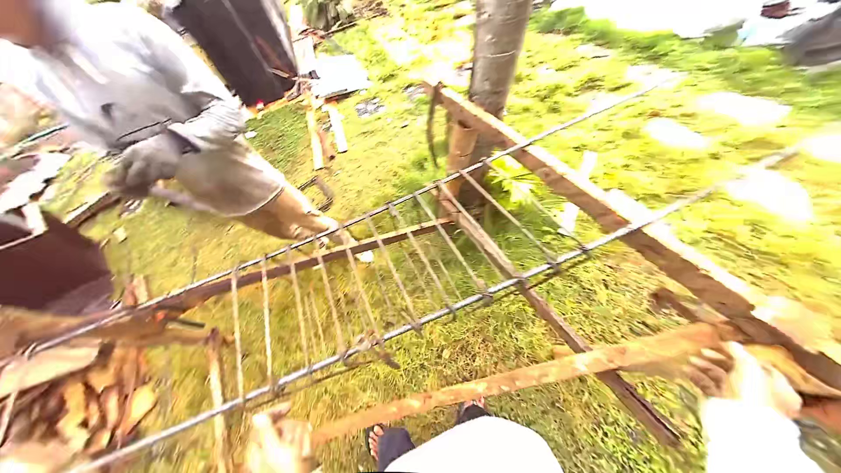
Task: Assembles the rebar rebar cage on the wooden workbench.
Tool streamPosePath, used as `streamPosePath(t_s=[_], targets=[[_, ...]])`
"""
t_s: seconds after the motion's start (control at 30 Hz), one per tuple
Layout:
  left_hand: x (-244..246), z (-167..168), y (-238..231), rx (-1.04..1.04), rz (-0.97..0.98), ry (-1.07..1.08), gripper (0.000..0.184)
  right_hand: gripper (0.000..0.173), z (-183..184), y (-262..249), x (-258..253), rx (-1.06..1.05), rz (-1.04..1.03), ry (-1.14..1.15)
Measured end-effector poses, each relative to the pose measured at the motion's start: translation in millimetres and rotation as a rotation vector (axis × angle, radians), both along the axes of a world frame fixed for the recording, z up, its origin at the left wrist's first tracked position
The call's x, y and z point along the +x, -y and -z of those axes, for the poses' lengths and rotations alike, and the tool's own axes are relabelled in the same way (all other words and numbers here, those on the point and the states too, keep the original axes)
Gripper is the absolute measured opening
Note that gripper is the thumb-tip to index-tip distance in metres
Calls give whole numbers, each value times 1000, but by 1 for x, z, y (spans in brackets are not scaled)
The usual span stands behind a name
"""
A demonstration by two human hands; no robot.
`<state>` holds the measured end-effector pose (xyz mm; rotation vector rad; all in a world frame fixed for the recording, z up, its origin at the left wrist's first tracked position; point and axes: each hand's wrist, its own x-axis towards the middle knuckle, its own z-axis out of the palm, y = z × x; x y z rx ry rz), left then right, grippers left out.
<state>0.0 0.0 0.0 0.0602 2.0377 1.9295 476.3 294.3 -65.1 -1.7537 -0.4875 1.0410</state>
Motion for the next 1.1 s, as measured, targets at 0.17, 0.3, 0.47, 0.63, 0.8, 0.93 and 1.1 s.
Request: streamPosePath(t_s=[0.17, 0.3, 0.47, 0.63, 0.8, 0.93, 1.1], targets=[[42, 0, -35, 283, 206, 184, 61, 62, -63, 123, -201, 344, -1328, 20], [28, 6, -17, 341, 273, 239, 61, 93, -73, 220, -328, 169, -1947, 102], [-71, 5, 69, 530, 305, 470, 62, 34, -75, 286, -398, 57, -1977, 106], [-139, -8, 147, 625, 484, 905, 66, 32, -66, 356, -428, -39, -1799, -237], [-169, 0, 178, 598, 586, 848, 63, 32, -80, 368, -438, -2, -1992, 134], [-187, 13, 173, 447, 699, 550, 43, 31, -62, 380, -431, 239, -1616, 249], [-174, -12, 171, 182, 908, 244, 35, 28, -61, 389, -463, 323, -1492, 177]])
